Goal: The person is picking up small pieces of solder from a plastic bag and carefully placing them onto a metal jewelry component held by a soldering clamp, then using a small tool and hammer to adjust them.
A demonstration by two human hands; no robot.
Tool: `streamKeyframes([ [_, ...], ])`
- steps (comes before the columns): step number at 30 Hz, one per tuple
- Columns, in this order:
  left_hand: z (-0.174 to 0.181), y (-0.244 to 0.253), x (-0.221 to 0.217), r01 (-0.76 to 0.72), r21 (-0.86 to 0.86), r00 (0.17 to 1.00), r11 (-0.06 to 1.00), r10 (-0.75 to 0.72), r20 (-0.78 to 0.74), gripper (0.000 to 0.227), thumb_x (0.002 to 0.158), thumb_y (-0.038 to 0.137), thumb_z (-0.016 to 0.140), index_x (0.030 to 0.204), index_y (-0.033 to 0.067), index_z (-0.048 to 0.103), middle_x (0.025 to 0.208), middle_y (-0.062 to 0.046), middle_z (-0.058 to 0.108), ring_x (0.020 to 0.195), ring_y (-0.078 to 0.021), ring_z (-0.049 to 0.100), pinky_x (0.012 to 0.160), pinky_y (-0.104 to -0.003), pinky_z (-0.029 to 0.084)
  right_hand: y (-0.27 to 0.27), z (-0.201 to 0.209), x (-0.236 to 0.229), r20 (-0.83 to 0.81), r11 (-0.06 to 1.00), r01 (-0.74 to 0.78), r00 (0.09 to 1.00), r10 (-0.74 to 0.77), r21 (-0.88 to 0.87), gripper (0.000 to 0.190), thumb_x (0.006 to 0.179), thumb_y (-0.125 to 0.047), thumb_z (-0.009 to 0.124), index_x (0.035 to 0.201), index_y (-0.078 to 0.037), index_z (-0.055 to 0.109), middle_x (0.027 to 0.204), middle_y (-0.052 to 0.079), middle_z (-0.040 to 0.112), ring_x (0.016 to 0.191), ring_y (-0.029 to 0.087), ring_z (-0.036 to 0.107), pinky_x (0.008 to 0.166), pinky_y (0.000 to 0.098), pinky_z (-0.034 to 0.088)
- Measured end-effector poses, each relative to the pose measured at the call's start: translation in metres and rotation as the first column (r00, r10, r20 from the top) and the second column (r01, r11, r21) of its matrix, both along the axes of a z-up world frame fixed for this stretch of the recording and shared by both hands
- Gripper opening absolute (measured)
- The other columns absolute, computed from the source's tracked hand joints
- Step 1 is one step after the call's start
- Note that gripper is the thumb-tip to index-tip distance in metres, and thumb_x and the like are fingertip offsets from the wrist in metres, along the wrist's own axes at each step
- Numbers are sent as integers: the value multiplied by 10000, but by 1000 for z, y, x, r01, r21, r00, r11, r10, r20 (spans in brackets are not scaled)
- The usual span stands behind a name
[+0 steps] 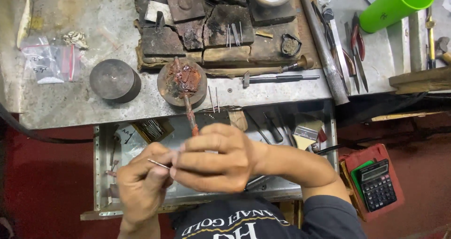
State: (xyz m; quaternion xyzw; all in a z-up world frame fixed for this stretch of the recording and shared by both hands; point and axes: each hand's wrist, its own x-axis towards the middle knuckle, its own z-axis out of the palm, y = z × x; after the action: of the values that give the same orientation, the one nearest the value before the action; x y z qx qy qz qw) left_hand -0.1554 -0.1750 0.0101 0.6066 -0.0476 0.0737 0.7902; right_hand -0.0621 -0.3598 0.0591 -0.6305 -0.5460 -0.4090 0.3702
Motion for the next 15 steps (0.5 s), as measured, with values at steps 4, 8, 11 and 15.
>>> streamKeyframes([
  [4,0,-2,11,80,-177,997,981,-82,-5,208,1021,202,653,1051,7,719,949,-128,629,689,-157,576,486,-211,459,-43,-34,2,-532,967,-239,832,158,-88,190,1055,-220,617,1237,-176,649,1267,-3,668,1168,147,607,950,284,520],
  [8,-19,29,8,-123,86,991,989,118,59,190,1028,101,611,1181,5,671,984,-138,722,779,-178,741,674,-225,686,-121,-21,53,-183,719,581,715,-675,-381,466,823,-17,979,1194,9,697,1273,255,625,1215,416,597,1036,523,504],
  [11,-27,34,5,-205,175,960,963,233,-155,238,1008,69,622,1220,-31,662,991,-165,734,764,-198,725,713,-278,656,-170,-33,76,-70,411,671,474,-878,-618,560,1024,-336,845,1319,69,595,1339,252,601,1224,382,572,1099,467,473],
  [15,-33,31,2,-200,208,960,957,234,-155,220,998,43,626,1194,-46,673,994,-168,730,803,-213,736,738,-289,673,-184,-39,81,-29,351,647,453,-891,-677,489,1045,-321,821,1360,13,649,1323,184,706,1085,307,612,848,403,499],
])
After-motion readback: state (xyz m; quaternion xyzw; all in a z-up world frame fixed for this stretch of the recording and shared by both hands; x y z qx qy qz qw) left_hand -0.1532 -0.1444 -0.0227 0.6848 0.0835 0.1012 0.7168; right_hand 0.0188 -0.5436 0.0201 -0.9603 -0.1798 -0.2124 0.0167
